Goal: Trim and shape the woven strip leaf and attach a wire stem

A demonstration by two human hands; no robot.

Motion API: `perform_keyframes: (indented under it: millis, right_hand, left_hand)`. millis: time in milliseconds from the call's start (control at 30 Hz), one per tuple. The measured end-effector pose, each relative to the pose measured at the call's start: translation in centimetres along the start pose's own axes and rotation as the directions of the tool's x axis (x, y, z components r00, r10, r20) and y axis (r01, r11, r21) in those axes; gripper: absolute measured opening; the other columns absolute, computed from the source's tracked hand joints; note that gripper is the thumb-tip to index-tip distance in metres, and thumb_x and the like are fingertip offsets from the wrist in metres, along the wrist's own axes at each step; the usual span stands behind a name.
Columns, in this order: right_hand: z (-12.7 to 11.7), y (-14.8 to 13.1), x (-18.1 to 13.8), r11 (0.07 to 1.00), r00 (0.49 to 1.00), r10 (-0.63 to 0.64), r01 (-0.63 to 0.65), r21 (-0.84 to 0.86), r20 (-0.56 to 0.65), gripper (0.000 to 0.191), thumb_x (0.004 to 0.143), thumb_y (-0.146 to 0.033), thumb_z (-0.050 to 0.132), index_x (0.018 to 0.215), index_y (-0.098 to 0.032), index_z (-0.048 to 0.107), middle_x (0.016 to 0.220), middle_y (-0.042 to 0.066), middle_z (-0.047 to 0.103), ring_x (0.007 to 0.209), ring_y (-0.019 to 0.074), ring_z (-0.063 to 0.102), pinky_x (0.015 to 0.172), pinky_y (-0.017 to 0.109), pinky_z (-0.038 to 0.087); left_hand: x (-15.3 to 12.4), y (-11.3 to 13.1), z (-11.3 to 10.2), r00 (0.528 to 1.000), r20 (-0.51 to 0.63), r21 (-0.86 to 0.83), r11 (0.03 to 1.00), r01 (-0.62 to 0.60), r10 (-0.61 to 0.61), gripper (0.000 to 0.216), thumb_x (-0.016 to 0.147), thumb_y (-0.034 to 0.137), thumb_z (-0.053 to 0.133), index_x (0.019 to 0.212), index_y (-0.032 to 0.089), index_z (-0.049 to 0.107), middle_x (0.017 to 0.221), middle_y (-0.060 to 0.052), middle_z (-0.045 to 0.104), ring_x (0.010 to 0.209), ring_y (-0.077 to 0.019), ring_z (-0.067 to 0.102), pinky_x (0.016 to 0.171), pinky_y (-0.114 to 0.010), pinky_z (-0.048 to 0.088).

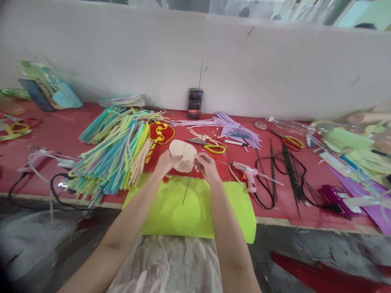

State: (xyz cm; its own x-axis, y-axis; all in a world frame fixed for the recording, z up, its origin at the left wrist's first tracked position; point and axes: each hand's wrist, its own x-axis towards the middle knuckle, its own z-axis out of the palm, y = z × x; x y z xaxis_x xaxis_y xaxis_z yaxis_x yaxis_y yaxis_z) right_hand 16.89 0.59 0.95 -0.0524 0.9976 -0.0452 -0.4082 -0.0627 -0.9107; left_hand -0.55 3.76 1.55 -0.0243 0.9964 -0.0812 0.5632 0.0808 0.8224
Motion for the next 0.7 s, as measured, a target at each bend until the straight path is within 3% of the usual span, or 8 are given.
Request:
perform_keyframes:
  millis: [67, 133, 200, 300, 367, 467, 567, 700]
  right_hand:
    - [0.0, 0.1, 0.0, 1.0, 1.0, -0.008, 0.008, -0.014, 0.002, 0.026, 0.065, -0.038, 0.074, 0.073, -0.02, 0.058, 0.058, -0.003, 0.062, 0.041, 0.0058, 0.05, 0.034, 0.015, 0.038]
    - [0.0, 0.3, 0.1, 0.999, 1.0, -0.012, 0.012, -0.031, 0.007, 0.028, 0.064, -0.039, 0.074, 0.074, -0.02, 0.057, 0.059, -0.003, 0.063, 0.043, 0.0072, 0.053, 0.036, 0.016, 0.04]
    - [0.1, 0.5, 0.2, 0.998, 1.0, -0.005, 0.005, -0.061, 0.007, 0.03, 0.063, -0.04, 0.074, 0.076, -0.02, 0.055, 0.06, -0.003, 0.063, 0.045, 0.0086, 0.054, 0.037, 0.017, 0.041]
    - [0.2, 0.8, 0.2, 0.993, 1.0, 0.007, -0.006, -0.117, 0.008, 0.033, 0.063, -0.043, 0.074, 0.078, -0.021, 0.054, 0.062, -0.003, 0.063, 0.048, 0.0102, 0.056, 0.038, 0.019, 0.042]
    - [0.2, 1.0, 0.3, 0.988, 1.0, 0.0, 0.002, -0.156, 0.011, 0.034, 0.064, -0.045, 0.072, 0.08, -0.022, 0.053, 0.063, -0.003, 0.063, 0.05, 0.011, 0.056, 0.04, 0.021, 0.044]
    - [0.2, 1.2, 0.3, 0.98, 0.999, -0.036, 0.035, -0.196, -0.002, 0.035, 0.065, -0.048, 0.07, 0.081, -0.023, 0.052, 0.064, -0.003, 0.061, 0.052, 0.0123, 0.057, 0.044, 0.024, 0.047]
    - [0.2, 1.2, 0.3, 0.977, 0.998, -0.062, 0.06, -0.205, -0.004, 0.035, 0.066, -0.049, 0.069, 0.082, -0.023, 0.052, 0.066, -0.003, 0.061, 0.055, 0.0128, 0.058, 0.046, 0.025, 0.048]
    - [0.2, 1.2, 0.2, 0.979, 0.996, -0.074, 0.081, -0.186, 0.042, 0.032, 0.069, -0.047, 0.068, 0.083, -0.023, 0.052, 0.067, -0.003, 0.061, 0.053, 0.0117, 0.057, 0.047, 0.024, 0.047]
  left_hand:
    - [-1.3, 0.5, -0.6, 0.974, -0.211, 0.174, 0.984, -0.047, 0.084, 0.058, 0.071, 0.032, 0.066, 0.122, 0.011, 0.05, 0.119, -0.021, 0.057, 0.11, -0.031, 0.056, 0.09, -0.04, 0.043]
    - [-2.3, 0.8, -1.2, 0.902, -0.352, 0.24, 0.956, -0.17, 0.249, 0.044, 0.078, 0.027, 0.058, 0.119, 0.014, 0.052, 0.119, -0.018, 0.056, 0.112, -0.0277, 0.053, 0.094, -0.04, 0.04]
    - [-2.9, 0.8, -1.5, 0.873, -0.276, 0.173, 0.914, -0.366, 0.401, 0.028, 0.082, 0.022, 0.051, 0.109, 0.019, 0.059, 0.109, -0.011, 0.06, 0.102, -0.021, 0.057, 0.091, -0.034, 0.042]
    - [-3.3, 0.3, -1.4, 0.855, 0.033, -0.117, 0.851, -0.511, 0.518, 0.018, 0.08, 0.022, 0.054, 0.095, 0.023, 0.064, 0.096, -0.005, 0.064, 0.084, -0.0159, 0.061, 0.077, -0.026, 0.047]
    - [-3.5, 0.1, -1.0, 0.875, 0.137, -0.288, 0.864, -0.413, 0.464, 0.015, 0.078, 0.027, 0.058, 0.091, 0.023, 0.065, 0.087, -0.004, 0.066, 0.078, -0.016, 0.062, 0.069, -0.025, 0.047]
    - [-3.7, 0.0, -0.4, 0.921, 0.258, -0.43, 0.888, -0.161, 0.292, 0.016, 0.076, 0.033, 0.06, 0.084, 0.02, 0.064, 0.07, -0.002, 0.066, 0.059, -0.0147, 0.06, 0.057, -0.025, 0.045]
    - [-3.8, 0.1, 0.0, 0.874, 0.421, -0.49, 0.872, -0.004, 0.241, 0.019, 0.074, 0.036, 0.061, 0.079, 0.017, 0.062, 0.062, -0.002, 0.064, 0.049, -0.0136, 0.056, 0.05, -0.025, 0.043]
    - [-3.8, 0.1, 0.4, 0.845, 0.482, -0.566, 0.819, 0.097, 0.233, 0.024, 0.072, 0.039, 0.062, 0.077, 0.016, 0.059, 0.057, 0.0, 0.062, 0.048, -0.0133, 0.057, 0.051, -0.026, 0.045]
